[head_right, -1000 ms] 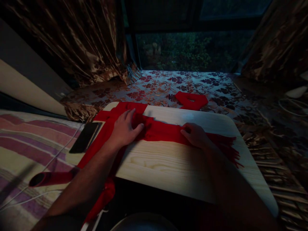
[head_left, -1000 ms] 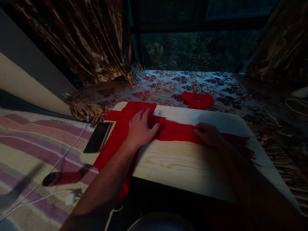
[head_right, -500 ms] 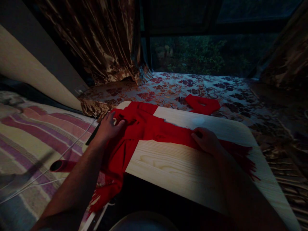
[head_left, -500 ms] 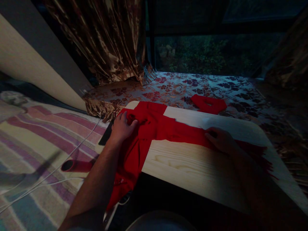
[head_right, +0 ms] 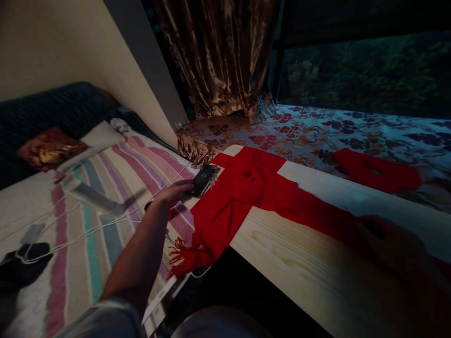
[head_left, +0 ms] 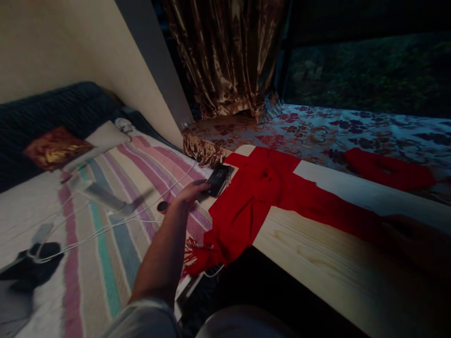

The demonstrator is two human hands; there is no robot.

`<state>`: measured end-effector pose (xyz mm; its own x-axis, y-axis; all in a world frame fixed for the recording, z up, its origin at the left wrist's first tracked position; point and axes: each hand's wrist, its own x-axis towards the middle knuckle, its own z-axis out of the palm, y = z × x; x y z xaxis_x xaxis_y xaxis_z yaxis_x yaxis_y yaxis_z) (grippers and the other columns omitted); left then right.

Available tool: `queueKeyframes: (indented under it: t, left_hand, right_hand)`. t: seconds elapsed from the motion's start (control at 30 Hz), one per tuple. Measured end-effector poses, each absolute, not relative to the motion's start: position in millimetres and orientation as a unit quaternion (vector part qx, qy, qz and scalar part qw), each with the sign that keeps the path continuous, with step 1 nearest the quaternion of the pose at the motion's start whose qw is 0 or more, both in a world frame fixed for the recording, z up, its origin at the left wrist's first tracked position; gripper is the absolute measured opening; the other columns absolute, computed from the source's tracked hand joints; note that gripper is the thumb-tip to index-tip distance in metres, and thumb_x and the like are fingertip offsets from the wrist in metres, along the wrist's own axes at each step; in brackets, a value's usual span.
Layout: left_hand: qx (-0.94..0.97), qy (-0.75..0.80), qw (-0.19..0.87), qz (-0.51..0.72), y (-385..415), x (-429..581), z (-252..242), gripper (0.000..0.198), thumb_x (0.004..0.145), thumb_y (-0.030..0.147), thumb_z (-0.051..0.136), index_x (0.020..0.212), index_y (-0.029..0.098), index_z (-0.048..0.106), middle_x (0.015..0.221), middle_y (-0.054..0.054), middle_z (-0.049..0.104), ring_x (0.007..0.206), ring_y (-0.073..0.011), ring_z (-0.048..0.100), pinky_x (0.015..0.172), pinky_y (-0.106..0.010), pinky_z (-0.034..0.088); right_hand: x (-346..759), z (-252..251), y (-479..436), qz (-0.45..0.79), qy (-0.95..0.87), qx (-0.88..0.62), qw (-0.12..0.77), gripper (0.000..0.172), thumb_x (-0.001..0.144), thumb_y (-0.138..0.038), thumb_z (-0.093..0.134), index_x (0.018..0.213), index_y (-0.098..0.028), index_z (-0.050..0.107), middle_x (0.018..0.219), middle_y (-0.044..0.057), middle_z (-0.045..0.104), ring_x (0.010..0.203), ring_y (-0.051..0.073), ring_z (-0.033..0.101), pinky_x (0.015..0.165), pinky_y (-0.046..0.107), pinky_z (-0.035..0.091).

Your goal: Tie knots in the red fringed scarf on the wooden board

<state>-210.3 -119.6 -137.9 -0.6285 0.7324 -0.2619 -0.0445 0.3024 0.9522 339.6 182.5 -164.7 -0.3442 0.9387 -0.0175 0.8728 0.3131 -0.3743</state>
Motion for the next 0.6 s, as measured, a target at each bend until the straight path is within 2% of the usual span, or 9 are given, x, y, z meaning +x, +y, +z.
queueKeyframes:
  t: [0.1, 0.23, 0.37, 0.6]
  left_hand:
    - [0.253, 0.668, 0.419, 0.560, -118, -211, -142, 0.046, 0.057, 0.029, 0.082, 0.100, 0.017, 0.075, 0.099, -0.010, 0.077, 0.091, -0.0253, 0.072, 0.088, -0.040, 0.055]
    - [0.260, 0.673, 0.428, 0.544, -118, -219, -146, 0.050, 0.053, 0.021, 0.085, 0.101, 0.016, 0.074, 0.099, -0.009, 0.078, 0.086, -0.0233, 0.072, 0.088, -0.038, 0.055]
    - [0.267, 0.673, 0.426, 0.541, -116, -224, -153, 0.053, 0.051, 0.020, 0.087, 0.101, 0.014, 0.073, 0.097, -0.010, 0.077, 0.082, -0.0214, 0.071, 0.083, -0.036, 0.055]
    - [0.245, 0.667, 0.436, 0.552, -115, -227, -161, 0.055, 0.049, 0.020, 0.087, 0.101, 0.013, 0.072, 0.095, -0.010, 0.077, 0.079, -0.0207, 0.071, 0.080, -0.034, 0.055]
  right_hand:
    - [342, -170, 189, 0.158, -0.789, -0.587, 0.092, 0.046, 0.071, -0.069, 0.052, 0.091, -0.034, 0.074, 0.089, 0.010, 0.076, 0.079, 0.038, 0.070, 0.071, 0.051, 0.053]
    - [337, -163, 185, 0.163, -0.786, -0.589, 0.090, 0.047, 0.069, -0.070, 0.052, 0.087, -0.032, 0.073, 0.086, 0.009, 0.076, 0.075, 0.038, 0.070, 0.072, 0.052, 0.054]
    - [332, -154, 179, 0.183, -0.776, -0.597, 0.093, 0.049, 0.067, -0.069, 0.053, 0.089, -0.030, 0.074, 0.087, 0.008, 0.077, 0.076, 0.038, 0.071, 0.073, 0.052, 0.055]
    - [336, -158, 180, 0.172, -0.784, -0.590, 0.088, 0.052, 0.071, -0.068, 0.051, 0.094, -0.028, 0.076, 0.091, 0.008, 0.078, 0.080, 0.037, 0.071, 0.076, 0.051, 0.055]
